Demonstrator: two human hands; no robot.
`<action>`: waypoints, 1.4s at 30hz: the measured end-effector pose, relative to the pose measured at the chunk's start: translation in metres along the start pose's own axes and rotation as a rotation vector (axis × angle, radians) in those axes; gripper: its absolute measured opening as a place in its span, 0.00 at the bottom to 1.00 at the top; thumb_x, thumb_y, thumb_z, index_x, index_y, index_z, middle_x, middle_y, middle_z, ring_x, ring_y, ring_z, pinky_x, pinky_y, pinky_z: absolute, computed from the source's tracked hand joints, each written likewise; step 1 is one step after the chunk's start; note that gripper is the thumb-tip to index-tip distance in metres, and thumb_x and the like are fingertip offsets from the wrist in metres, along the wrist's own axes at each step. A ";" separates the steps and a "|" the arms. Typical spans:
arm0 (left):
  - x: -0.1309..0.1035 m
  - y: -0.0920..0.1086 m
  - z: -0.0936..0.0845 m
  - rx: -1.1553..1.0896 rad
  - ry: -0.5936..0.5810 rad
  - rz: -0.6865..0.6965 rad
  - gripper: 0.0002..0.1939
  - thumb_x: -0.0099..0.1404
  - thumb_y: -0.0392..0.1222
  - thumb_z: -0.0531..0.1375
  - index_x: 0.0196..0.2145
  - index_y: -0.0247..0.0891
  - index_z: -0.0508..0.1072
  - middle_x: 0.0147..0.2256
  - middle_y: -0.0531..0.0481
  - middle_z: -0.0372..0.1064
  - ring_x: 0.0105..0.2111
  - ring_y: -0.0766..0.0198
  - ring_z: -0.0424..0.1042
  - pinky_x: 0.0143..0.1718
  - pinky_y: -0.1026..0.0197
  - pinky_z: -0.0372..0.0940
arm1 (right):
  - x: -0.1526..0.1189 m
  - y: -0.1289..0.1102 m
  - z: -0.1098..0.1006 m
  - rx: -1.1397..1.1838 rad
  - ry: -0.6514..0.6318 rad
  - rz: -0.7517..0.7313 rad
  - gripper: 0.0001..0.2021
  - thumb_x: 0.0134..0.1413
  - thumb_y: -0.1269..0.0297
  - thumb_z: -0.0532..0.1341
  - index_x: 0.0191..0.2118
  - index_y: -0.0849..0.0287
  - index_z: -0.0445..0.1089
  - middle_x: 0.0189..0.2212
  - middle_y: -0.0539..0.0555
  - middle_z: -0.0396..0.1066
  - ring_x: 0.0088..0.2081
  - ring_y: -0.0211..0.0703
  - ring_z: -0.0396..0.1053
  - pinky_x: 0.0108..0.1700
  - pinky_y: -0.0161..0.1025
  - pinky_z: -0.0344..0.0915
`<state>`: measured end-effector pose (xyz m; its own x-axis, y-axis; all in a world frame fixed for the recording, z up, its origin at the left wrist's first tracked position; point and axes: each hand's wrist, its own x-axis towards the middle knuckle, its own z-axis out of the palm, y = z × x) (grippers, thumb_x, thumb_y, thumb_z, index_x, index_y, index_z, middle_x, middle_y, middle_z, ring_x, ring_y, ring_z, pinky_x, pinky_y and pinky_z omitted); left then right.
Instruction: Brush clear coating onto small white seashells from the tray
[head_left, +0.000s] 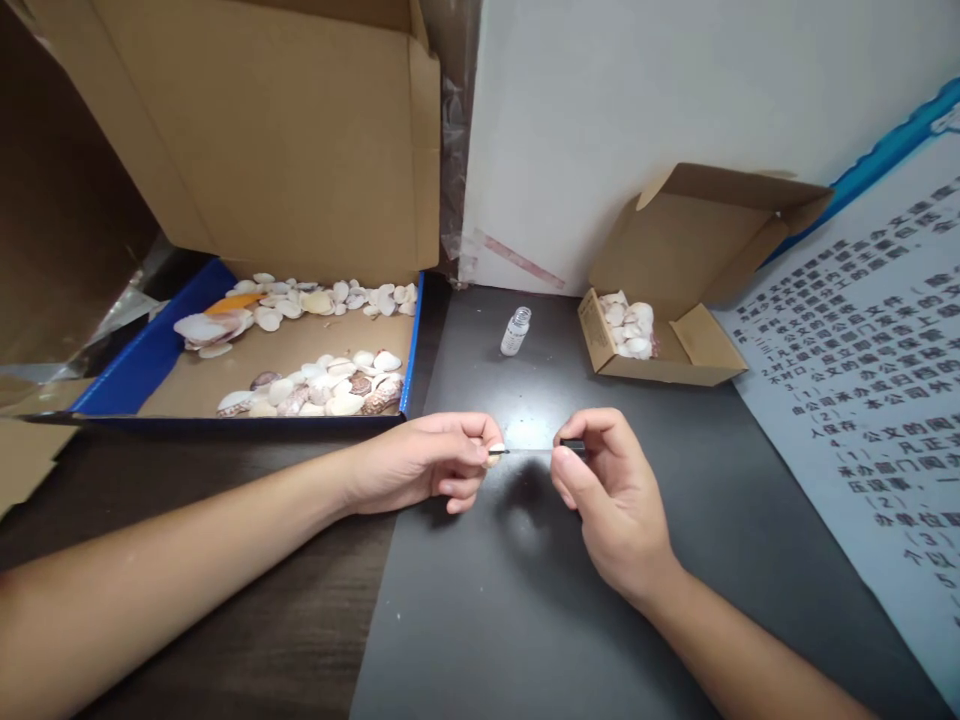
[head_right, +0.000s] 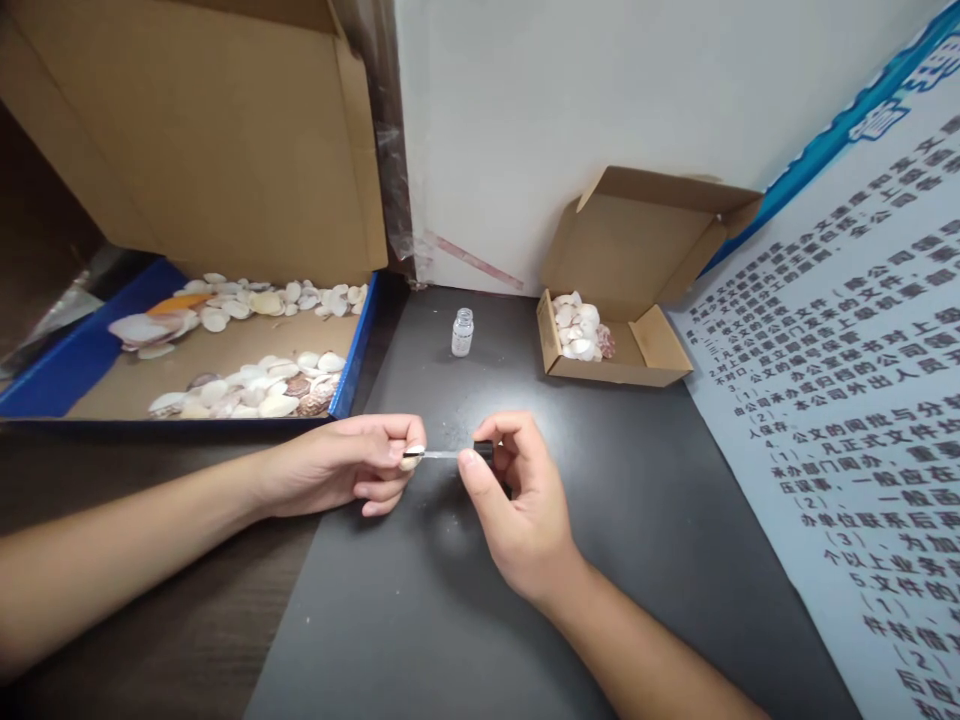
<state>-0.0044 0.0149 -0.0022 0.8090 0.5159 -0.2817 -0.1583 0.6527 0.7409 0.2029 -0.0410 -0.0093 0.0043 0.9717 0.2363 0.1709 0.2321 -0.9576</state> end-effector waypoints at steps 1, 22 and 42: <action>0.000 0.000 0.000 0.005 -0.001 0.002 0.04 0.65 0.36 0.59 0.32 0.36 0.66 0.22 0.59 0.52 0.20 0.73 0.51 0.26 0.66 0.58 | 0.000 0.000 -0.001 -0.031 -0.003 0.012 0.04 0.61 0.67 0.59 0.39 0.53 0.61 0.25 0.43 0.56 0.22 0.34 0.54 0.24 0.34 0.54; -0.001 0.000 0.002 0.030 0.018 0.023 0.05 0.64 0.37 0.60 0.33 0.37 0.65 0.23 0.60 0.52 0.20 0.73 0.50 0.26 0.65 0.58 | 0.002 -0.001 -0.001 -0.123 -0.019 -0.042 0.04 0.60 0.67 0.60 0.37 0.53 0.63 0.26 0.44 0.59 0.22 0.34 0.56 0.23 0.32 0.55; 0.000 0.002 0.000 -0.088 0.097 0.051 0.05 0.65 0.35 0.61 0.31 0.36 0.69 0.21 0.60 0.51 0.20 0.74 0.48 0.24 0.69 0.56 | 0.003 -0.001 -0.003 -0.122 -0.044 -0.008 0.05 0.60 0.66 0.60 0.37 0.54 0.61 0.26 0.44 0.59 0.23 0.34 0.57 0.25 0.34 0.56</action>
<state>-0.0049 0.0159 -0.0009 0.7404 0.5985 -0.3059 -0.2504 0.6680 0.7008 0.2052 -0.0383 -0.0072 -0.0399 0.9716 0.2334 0.2896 0.2348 -0.9279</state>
